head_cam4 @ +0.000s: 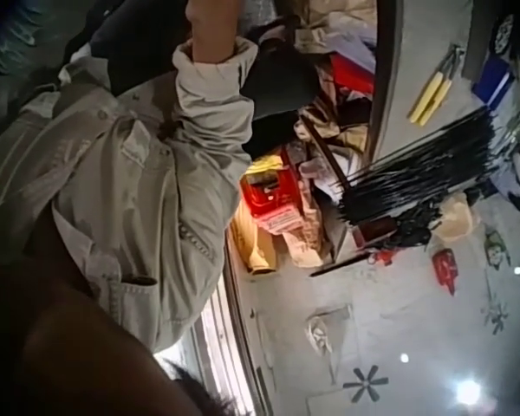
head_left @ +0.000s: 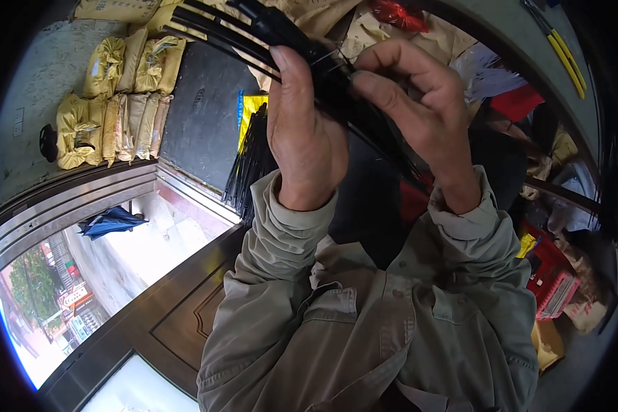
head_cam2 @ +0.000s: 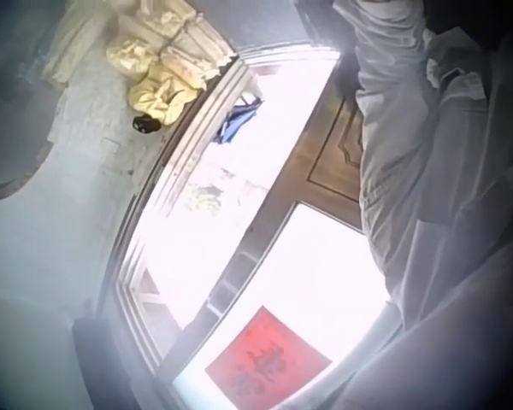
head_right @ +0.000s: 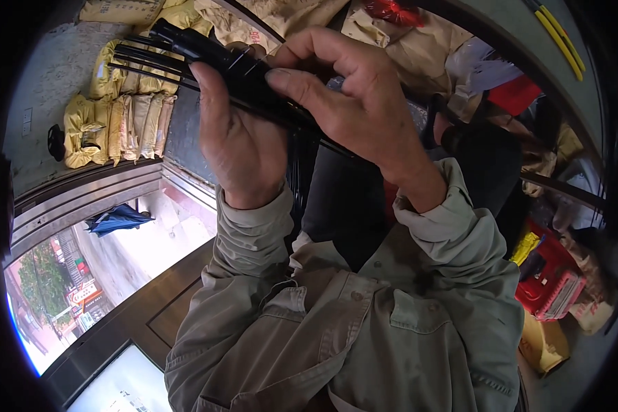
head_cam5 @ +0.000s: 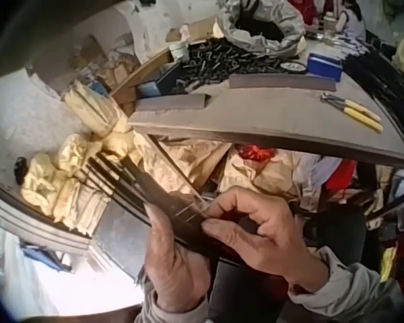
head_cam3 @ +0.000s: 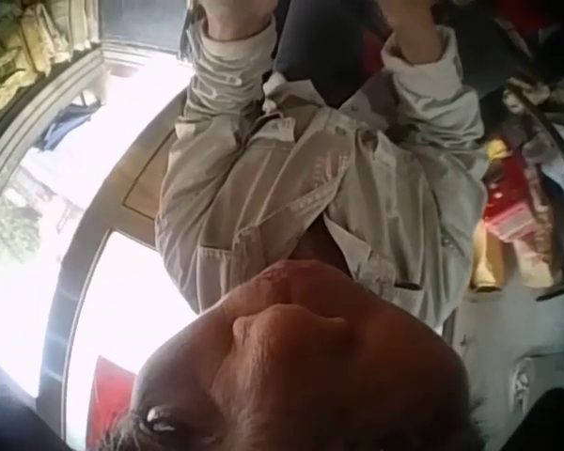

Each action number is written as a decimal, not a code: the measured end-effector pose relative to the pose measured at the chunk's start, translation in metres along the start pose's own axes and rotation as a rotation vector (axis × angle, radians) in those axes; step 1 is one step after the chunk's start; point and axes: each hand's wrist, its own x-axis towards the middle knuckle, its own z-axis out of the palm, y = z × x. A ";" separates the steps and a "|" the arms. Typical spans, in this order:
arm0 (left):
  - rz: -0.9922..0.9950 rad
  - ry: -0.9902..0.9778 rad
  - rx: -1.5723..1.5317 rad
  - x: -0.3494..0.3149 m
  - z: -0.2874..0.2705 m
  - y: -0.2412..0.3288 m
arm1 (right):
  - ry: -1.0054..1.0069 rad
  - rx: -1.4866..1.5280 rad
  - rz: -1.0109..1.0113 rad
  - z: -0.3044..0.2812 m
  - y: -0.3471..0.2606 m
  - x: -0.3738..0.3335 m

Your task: Assembling and trimming black rods for manufacturing.

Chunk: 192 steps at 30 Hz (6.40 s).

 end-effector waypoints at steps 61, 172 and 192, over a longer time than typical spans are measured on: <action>0.216 -0.159 0.112 0.024 -0.022 0.006 | 0.097 0.147 0.104 0.041 0.006 0.017; -0.048 -1.180 0.508 -0.031 0.026 -0.016 | -0.651 -0.757 0.597 -0.121 -0.163 -0.104; -0.082 -1.123 0.556 -0.022 0.036 -0.012 | -0.467 -0.901 0.402 -0.122 -0.150 -0.123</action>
